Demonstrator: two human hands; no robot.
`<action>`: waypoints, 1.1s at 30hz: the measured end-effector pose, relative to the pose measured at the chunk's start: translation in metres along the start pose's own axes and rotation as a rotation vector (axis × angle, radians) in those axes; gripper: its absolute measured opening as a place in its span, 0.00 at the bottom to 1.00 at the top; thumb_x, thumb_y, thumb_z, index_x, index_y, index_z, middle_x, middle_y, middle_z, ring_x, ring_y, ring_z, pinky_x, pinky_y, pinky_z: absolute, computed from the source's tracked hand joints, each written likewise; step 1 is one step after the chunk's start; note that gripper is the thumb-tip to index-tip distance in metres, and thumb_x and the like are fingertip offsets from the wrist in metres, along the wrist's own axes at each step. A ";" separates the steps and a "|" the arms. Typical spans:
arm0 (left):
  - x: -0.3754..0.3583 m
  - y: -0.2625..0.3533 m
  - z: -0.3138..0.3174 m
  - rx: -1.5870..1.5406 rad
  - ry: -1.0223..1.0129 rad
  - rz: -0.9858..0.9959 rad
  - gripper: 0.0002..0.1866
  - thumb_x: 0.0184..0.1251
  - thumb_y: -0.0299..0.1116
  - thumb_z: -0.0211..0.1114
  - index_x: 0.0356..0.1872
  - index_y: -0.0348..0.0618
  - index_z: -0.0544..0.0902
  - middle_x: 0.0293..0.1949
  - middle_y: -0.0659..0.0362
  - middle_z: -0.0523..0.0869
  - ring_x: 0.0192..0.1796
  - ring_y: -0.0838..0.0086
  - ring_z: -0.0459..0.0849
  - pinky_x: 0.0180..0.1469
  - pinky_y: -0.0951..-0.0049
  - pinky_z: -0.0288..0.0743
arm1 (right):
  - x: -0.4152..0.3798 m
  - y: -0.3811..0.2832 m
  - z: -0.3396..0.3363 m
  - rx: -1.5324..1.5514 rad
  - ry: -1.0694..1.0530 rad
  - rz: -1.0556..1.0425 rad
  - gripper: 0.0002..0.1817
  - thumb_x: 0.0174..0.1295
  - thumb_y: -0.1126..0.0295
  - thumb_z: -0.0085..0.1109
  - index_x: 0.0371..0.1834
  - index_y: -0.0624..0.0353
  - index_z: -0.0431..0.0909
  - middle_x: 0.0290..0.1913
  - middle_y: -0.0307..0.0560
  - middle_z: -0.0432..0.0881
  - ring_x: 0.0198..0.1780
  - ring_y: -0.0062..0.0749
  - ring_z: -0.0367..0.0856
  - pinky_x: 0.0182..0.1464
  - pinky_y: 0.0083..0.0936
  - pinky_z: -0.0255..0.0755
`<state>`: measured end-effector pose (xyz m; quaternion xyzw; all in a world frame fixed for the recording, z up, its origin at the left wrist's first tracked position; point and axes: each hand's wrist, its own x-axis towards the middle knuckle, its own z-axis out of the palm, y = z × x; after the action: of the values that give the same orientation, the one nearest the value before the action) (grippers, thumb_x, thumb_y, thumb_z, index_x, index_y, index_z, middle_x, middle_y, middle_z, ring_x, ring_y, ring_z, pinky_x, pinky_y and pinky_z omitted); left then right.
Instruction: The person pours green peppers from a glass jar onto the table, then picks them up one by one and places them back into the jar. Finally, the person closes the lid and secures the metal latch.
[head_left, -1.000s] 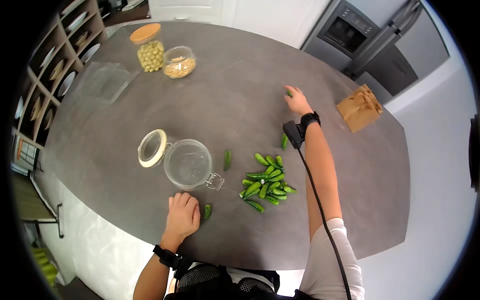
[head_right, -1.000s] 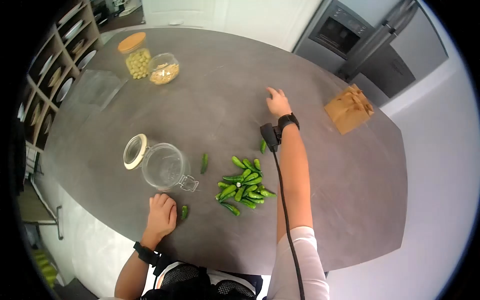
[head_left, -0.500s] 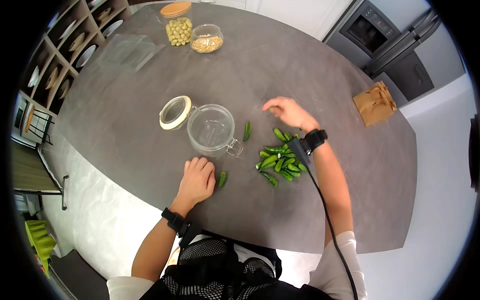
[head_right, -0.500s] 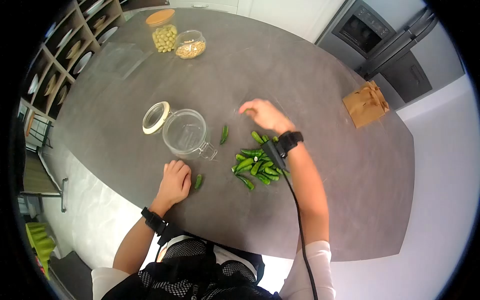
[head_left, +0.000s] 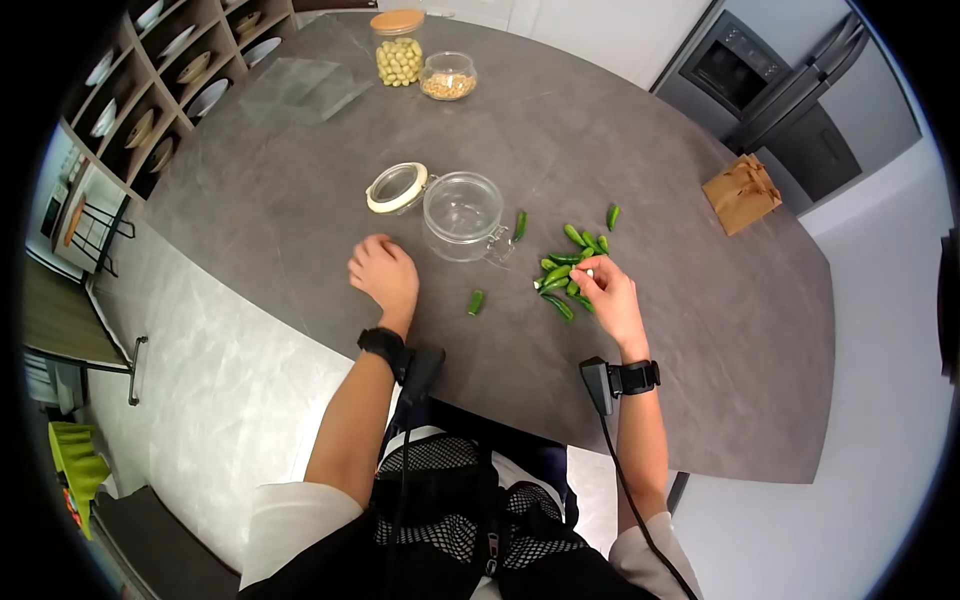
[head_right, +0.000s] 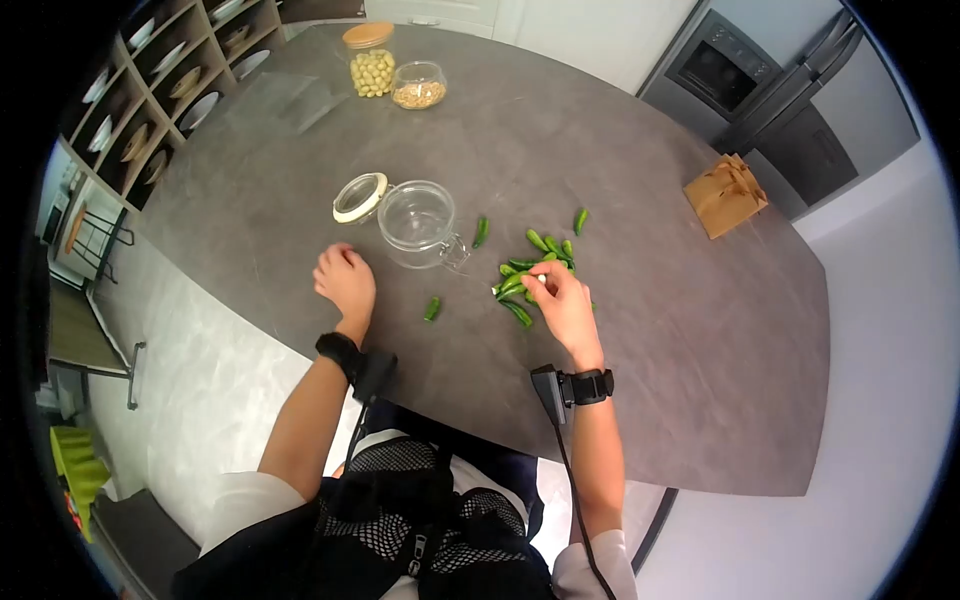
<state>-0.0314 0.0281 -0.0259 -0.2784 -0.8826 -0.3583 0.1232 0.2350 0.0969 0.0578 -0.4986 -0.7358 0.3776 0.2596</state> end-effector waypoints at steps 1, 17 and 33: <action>0.005 0.000 0.003 0.080 0.068 -0.076 0.10 0.56 0.31 0.53 0.39 0.45 0.74 0.45 0.55 0.74 0.52 0.58 0.68 0.52 0.56 0.59 | -0.002 -0.006 -0.003 -0.022 -0.005 0.006 0.11 0.58 0.67 0.56 0.40 0.60 0.72 0.19 0.41 0.74 0.21 0.23 0.68 0.26 0.22 0.64; 0.015 0.007 0.015 0.321 -0.129 -0.192 0.24 0.65 0.36 0.43 0.60 0.36 0.61 0.64 0.46 0.57 0.68 0.54 0.49 0.64 0.46 0.41 | 0.064 -0.098 0.055 -0.100 -0.094 -0.458 0.20 0.51 0.65 0.61 0.47 0.58 0.72 0.32 0.48 0.77 0.27 0.34 0.74 0.31 0.29 0.70; 0.031 -0.013 0.014 0.076 -0.104 -0.223 0.19 0.64 0.37 0.46 0.54 0.41 0.69 0.60 0.52 0.65 0.66 0.60 0.56 0.63 0.47 0.46 | -0.002 -0.036 0.055 -0.220 -0.199 -0.357 0.10 0.53 0.73 0.56 0.40 0.56 0.76 0.33 0.46 0.77 0.33 0.37 0.77 0.35 0.29 0.71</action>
<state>-0.0638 0.0426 -0.0300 -0.1918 -0.9263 -0.3210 0.0473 0.1752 0.0707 0.0552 -0.3461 -0.8711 0.2906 0.1923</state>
